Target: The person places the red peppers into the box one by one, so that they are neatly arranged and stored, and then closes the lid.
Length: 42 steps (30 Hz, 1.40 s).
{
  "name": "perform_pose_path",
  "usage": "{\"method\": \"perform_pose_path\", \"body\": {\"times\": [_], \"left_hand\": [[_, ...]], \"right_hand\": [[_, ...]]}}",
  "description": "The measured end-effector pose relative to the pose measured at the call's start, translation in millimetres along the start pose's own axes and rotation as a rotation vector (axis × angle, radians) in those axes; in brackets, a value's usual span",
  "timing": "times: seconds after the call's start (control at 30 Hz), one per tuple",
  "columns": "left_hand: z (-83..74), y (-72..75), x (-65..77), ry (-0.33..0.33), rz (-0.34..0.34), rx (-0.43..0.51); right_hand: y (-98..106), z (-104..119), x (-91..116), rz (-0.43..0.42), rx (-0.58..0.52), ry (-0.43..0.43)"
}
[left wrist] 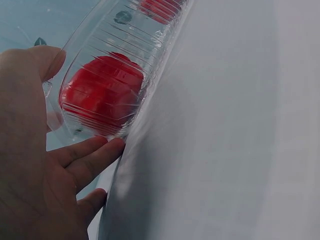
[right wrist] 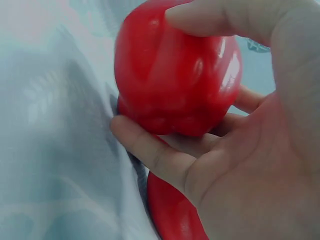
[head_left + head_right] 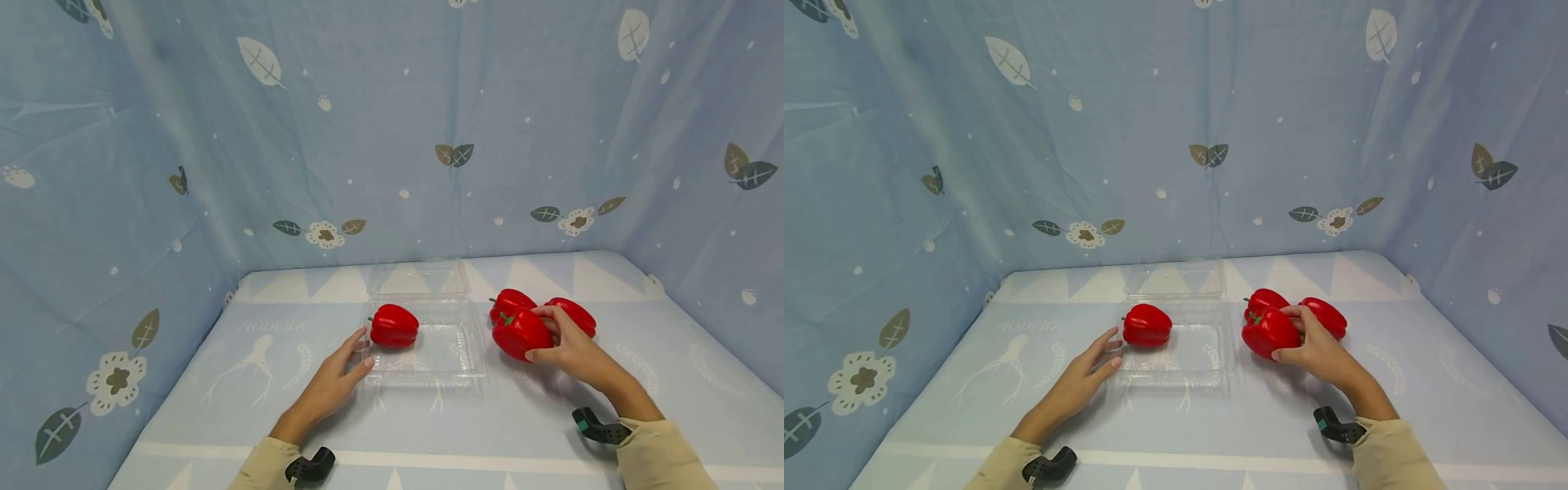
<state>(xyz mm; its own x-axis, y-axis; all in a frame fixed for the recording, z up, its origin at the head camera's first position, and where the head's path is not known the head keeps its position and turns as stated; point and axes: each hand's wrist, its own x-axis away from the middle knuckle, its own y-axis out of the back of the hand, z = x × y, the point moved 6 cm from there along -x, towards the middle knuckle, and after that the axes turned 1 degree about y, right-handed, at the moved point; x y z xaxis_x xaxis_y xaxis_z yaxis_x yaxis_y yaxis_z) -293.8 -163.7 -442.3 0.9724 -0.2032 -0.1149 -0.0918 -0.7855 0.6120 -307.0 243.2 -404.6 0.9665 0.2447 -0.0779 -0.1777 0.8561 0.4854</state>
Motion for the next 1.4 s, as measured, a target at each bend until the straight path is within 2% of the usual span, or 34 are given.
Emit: {"method": "perform_pose_path", "body": {"times": [0.17,0.43,0.57,0.83,0.93,1.17,1.4], "left_hand": [[0.3,0.2,0.2,-0.002,0.001,0.006],[0.7,0.7,0.0,-0.008,0.002,0.010],[1.1,0.9,-0.5,0.000,0.003,-0.002],[2.3,0.9,-0.7,0.010,0.003,-0.015],[2.9,1.5,-1.0,0.008,-0.001,-0.012],[2.3,1.9,-1.3,0.003,-0.005,-0.006],[2.0,-0.2,-1.0,-0.008,0.002,0.005]], "right_hand": [[-1,1,0,0.007,-0.078,0.001],[-5,4,-2,0.021,-0.140,0.090],[-7,5,-2,0.018,-0.170,0.104],[-12,7,-9,0.012,-0.289,0.021],[-14,7,-11,0.000,-0.285,0.003],[-14,11,-16,-0.007,-0.242,0.037],[-11,14,-20,-0.040,-0.141,0.051]]}}
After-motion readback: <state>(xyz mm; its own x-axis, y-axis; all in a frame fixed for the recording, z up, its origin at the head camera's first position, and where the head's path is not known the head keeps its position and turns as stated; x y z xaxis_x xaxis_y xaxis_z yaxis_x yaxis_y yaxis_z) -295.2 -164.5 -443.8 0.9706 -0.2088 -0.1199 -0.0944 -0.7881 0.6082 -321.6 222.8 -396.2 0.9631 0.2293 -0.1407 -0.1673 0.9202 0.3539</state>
